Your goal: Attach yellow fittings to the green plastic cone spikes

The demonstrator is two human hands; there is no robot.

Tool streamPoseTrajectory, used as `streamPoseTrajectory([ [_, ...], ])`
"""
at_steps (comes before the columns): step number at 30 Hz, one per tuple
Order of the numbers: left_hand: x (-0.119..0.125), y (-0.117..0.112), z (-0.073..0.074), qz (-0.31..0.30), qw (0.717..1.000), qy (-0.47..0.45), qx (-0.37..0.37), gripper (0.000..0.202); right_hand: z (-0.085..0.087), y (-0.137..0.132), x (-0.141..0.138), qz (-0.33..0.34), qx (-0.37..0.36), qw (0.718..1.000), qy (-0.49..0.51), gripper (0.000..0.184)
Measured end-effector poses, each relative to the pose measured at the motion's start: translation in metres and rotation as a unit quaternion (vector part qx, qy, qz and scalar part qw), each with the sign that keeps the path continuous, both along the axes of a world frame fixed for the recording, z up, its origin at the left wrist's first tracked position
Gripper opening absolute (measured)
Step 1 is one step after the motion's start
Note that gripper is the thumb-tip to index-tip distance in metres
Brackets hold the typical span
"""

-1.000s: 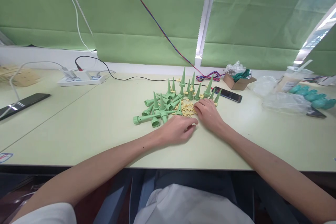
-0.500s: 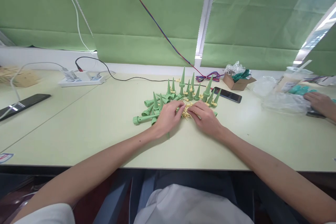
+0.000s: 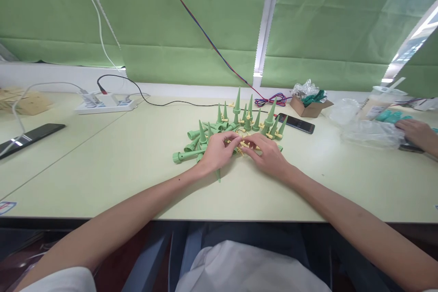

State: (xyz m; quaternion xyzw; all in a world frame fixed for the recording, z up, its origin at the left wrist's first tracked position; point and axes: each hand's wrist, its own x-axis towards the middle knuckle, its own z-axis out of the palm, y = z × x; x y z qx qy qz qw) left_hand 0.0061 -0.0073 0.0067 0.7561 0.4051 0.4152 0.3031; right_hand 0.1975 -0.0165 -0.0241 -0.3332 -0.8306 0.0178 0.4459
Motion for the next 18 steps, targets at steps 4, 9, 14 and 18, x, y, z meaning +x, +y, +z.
streamPoseTrajectory([
  [4,-0.0011,0.0001,0.0013,0.001,1.0,0.024,0.006,0.033,0.0002,0.0016,0.0005,-0.004,-0.017,1.0,-0.001,0.017],
  [9,-0.005,0.0017,0.0031,0.062,0.987,0.114,0.094,0.03,0.0017,0.0009,0.0003,-0.026,-0.032,0.999,0.015,0.015],
  [14,-0.0057,0.0012,0.0023,0.09,0.962,0.234,0.105,0.022,0.0034,0.0007,0.0002,-0.054,-0.046,0.997,0.028,0.014],
  [18,-0.006,-0.0009,-0.0001,0.091,0.949,0.28,0.115,0.016,0.0021,0.0031,0.0007,-0.063,-0.068,0.995,0.035,0.014],
])
